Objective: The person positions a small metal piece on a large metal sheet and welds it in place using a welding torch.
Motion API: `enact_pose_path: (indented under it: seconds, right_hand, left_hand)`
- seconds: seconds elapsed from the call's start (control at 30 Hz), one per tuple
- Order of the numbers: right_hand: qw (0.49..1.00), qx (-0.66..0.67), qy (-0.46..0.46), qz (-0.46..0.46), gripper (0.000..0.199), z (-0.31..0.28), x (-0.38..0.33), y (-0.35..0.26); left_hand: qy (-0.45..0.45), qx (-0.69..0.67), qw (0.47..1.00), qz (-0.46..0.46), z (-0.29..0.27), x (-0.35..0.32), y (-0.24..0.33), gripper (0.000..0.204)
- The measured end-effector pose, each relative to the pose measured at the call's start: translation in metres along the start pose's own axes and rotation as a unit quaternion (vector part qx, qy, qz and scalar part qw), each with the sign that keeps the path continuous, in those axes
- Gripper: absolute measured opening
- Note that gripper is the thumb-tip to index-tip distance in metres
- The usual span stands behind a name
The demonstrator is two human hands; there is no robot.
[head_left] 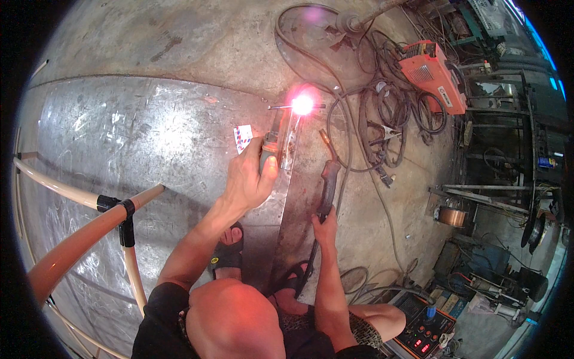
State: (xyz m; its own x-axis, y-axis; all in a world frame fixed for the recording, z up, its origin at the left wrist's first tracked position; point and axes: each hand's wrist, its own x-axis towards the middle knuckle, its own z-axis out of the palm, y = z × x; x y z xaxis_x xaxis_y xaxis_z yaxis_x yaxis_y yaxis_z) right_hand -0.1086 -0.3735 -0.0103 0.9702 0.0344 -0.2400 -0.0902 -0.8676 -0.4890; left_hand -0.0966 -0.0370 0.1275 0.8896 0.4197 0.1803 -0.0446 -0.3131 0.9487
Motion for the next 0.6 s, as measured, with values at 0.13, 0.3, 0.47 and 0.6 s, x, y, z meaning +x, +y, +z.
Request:
enact_pose_path:
  seconds: [0.13,0.3,0.47,0.6]
  right_hand:
    - [0.999,-0.025,0.021,-0.015,0.078,0.002,-0.002,0.005]
    - [0.999,-0.031,0.005,-0.019,0.076,0.006,0.001,0.011]
    - [1.0,0.012,-0.006,0.008,0.073,-0.001,-0.001,0.0]
    - [1.0,0.017,-0.016,-0.004,0.071,-0.007,-0.001,-0.01]
  left_hand:
    - [-0.068,-0.026,0.992,-0.099,0.004,-0.004,-0.012,0.051]
    - [-0.121,0.006,0.974,-0.192,0.026,-0.012,-0.066,0.059]
    - [-0.16,0.029,0.951,-0.261,0.037,-0.012,-0.106,0.069]
    - [-0.201,0.016,0.919,-0.338,0.036,-0.003,-0.112,0.074]
